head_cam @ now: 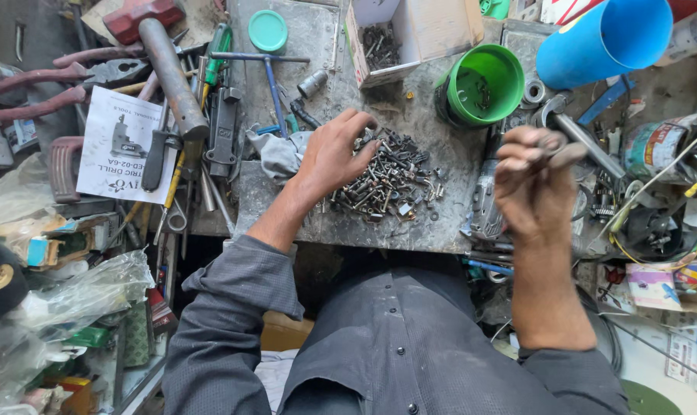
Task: The person sits at a cluttered workbench and sorts a pile of metal screws and bolts, picking them up one at a time by hand and placing them into a green cup and a cardboard box on the bench. They occasionally set selected pieces aside and continue picking through the pile.
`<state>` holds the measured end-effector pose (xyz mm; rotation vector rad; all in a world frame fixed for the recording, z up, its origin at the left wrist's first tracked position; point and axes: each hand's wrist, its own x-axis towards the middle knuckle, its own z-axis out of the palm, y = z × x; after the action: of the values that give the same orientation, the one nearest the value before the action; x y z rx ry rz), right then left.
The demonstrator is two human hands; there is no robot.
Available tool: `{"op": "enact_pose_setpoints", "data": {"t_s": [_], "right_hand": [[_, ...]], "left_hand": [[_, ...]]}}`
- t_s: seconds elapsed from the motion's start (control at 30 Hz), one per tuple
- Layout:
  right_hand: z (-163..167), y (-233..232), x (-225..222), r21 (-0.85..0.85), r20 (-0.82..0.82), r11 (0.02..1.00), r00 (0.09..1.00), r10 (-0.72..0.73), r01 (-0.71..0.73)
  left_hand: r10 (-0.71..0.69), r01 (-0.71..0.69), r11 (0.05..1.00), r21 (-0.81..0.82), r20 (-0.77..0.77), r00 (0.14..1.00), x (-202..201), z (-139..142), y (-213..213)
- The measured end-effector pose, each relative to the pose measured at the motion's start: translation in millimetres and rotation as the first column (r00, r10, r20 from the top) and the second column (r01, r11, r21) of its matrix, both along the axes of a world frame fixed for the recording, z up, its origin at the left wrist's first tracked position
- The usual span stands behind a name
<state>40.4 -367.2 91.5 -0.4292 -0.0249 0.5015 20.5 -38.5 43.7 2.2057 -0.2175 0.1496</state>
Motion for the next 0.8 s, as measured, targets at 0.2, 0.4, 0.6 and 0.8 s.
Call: {"op": "enact_pose_setpoints", "data": {"t_s": [0.2,0.4,0.6,0.8], "right_hand": [[-14.2,39.9,-77.1,0.148,-0.125,0.975,0.974,0.186,-0.167],[-26.1,54.1,-116.6,0.178,-0.15,0.958,0.956,0.251,-0.223],[-26.1,61.0,-122.0,0.081,-0.139,0.974,0.965,0.222,-0.212],[-0.8,73.3,-122.5,-0.591,0.221,0.806,0.968,0.12,0.035]], "left_hand": [[-0.002,0.002,1.0,0.0,0.049,0.999,-8.5,3.3,-10.2],[0.006,-0.006,1.0,0.003,0.043,0.999,-22.3,5.3,0.1],[0.005,-0.005,1.0,0.0,0.05,0.999,-22.7,4.5,2.3],[0.01,-0.011,1.0,0.007,0.039,0.999,-20.8,5.5,-0.9]]}}
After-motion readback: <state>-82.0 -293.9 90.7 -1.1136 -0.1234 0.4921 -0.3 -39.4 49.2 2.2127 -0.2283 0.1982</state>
